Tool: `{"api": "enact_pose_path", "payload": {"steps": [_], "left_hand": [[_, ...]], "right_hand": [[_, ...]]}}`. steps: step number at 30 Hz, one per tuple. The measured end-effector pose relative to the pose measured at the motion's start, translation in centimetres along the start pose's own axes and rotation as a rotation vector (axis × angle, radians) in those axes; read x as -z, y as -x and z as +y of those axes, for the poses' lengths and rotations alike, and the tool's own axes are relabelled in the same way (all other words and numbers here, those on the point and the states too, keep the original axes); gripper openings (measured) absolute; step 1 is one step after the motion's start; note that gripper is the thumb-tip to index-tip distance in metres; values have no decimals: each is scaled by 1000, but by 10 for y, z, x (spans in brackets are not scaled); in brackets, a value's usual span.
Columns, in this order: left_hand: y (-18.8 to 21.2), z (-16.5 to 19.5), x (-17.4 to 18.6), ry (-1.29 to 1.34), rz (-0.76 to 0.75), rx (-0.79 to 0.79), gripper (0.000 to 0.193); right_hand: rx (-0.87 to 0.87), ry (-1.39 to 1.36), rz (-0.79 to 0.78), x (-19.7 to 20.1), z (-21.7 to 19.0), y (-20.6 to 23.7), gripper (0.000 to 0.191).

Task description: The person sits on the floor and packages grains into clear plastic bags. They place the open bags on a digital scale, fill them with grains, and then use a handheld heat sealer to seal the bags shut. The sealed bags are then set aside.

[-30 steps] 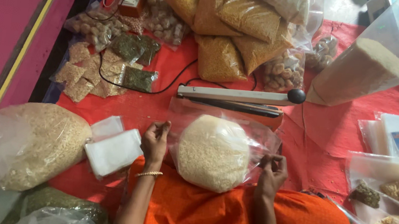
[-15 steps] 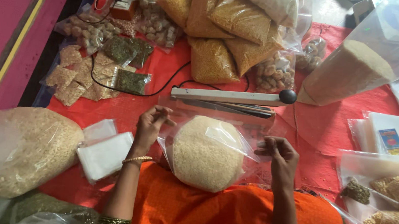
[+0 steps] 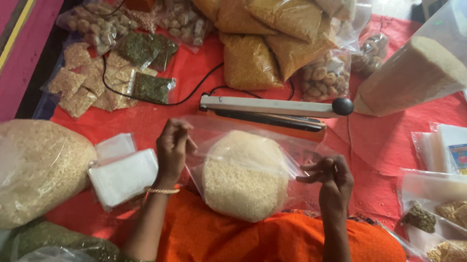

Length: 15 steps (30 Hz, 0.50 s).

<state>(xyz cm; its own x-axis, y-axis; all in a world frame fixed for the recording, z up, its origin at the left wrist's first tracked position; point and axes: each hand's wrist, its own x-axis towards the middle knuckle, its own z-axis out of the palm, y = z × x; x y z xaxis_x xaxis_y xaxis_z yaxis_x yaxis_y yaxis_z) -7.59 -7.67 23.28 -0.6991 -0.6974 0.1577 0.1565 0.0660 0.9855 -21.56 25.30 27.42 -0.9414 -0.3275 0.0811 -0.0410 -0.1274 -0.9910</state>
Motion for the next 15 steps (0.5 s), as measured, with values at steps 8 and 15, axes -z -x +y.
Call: {"api": "enact_pose_path", "payload": {"steps": [8,15], "left_hand": [[12,-21,-17,-760,218,-317,25],[-2,-34,2,-337,64,278,35]], "right_hand": [[-160,222,247,-11,64,1,20],[-420,278,185,13,63,-7,38]]}}
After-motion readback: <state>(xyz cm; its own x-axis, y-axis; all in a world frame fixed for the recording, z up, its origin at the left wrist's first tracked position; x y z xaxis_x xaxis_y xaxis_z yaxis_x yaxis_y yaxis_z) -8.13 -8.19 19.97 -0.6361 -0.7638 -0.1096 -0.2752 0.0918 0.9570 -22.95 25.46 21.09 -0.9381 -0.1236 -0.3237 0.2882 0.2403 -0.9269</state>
